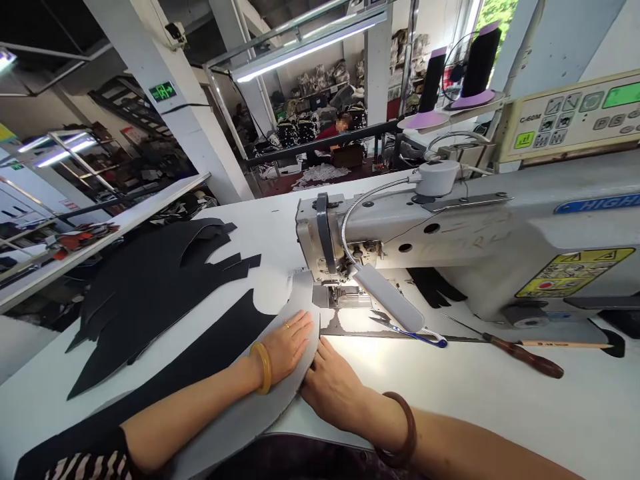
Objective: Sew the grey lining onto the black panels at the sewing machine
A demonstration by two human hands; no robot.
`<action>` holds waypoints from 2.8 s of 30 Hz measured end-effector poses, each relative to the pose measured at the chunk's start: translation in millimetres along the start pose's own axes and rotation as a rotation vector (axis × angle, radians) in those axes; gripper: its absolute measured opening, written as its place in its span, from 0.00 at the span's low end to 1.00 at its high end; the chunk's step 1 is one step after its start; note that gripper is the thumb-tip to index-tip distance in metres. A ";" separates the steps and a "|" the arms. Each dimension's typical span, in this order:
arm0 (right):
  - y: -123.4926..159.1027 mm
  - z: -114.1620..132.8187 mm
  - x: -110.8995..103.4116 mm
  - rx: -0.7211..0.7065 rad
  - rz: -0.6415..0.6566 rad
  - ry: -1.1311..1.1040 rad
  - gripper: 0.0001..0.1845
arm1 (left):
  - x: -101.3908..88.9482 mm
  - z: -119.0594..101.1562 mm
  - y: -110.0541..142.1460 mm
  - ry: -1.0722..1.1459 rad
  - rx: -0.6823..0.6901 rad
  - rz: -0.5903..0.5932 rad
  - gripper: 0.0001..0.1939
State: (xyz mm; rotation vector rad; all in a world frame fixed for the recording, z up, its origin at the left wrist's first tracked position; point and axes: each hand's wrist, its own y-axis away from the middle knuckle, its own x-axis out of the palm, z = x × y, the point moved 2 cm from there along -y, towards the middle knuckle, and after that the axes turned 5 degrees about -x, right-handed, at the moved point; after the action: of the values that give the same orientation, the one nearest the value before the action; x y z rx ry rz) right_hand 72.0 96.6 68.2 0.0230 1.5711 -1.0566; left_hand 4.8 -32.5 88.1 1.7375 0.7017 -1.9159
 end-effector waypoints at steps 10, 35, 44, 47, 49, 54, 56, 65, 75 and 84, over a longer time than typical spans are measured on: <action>9.8 3.3 3.8 -0.104 0.195 0.024 0.12 | -18.0 -7.4 2.0 -0.059 0.183 -0.025 0.19; 6.7 10.2 -7.7 -0.043 0.163 0.061 0.14 | -15.7 10.4 -7.6 0.262 0.216 -0.155 0.15; 13.4 -12.1 -14.8 -0.064 0.199 0.224 0.17 | -7.1 4.1 -31.5 0.276 0.195 -0.136 0.13; 18.7 -23.1 -15.9 -0.058 0.249 0.198 0.16 | -7.6 1.0 -44.2 0.267 0.181 -0.120 0.13; 21.0 -27.2 -15.7 -0.035 0.254 0.170 0.16 | -8.1 -0.1 -48.9 0.261 0.183 -0.115 0.13; 22.6 -33.0 -15.4 -0.029 0.168 0.196 0.14 | -4.4 0.7 -55.6 0.258 0.163 -0.109 0.15; 22.9 -37.4 -15.8 -0.010 0.155 0.211 0.13 | -1.5 1.5 -60.1 0.262 0.153 -0.107 0.15; 22.4 -44.4 -17.7 0.027 0.139 0.223 0.13 | 0.4 -0.6 -69.7 0.248 0.147 -0.119 0.16; 24.8 -45.4 -14.0 0.054 0.230 0.116 0.14 | -4.0 6.8 -74.7 0.210 0.251 -0.085 0.14; 16.5 -38.8 -16.9 -0.012 0.114 0.219 0.07 | -5.5 3.5 -74.0 0.145 0.267 -0.069 0.13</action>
State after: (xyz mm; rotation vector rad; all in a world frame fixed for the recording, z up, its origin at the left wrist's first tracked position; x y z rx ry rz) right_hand 56.1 139.1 68.2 0.2244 1.7505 -0.9806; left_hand -44.7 21.8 98.8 2.0566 0.5834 -2.0207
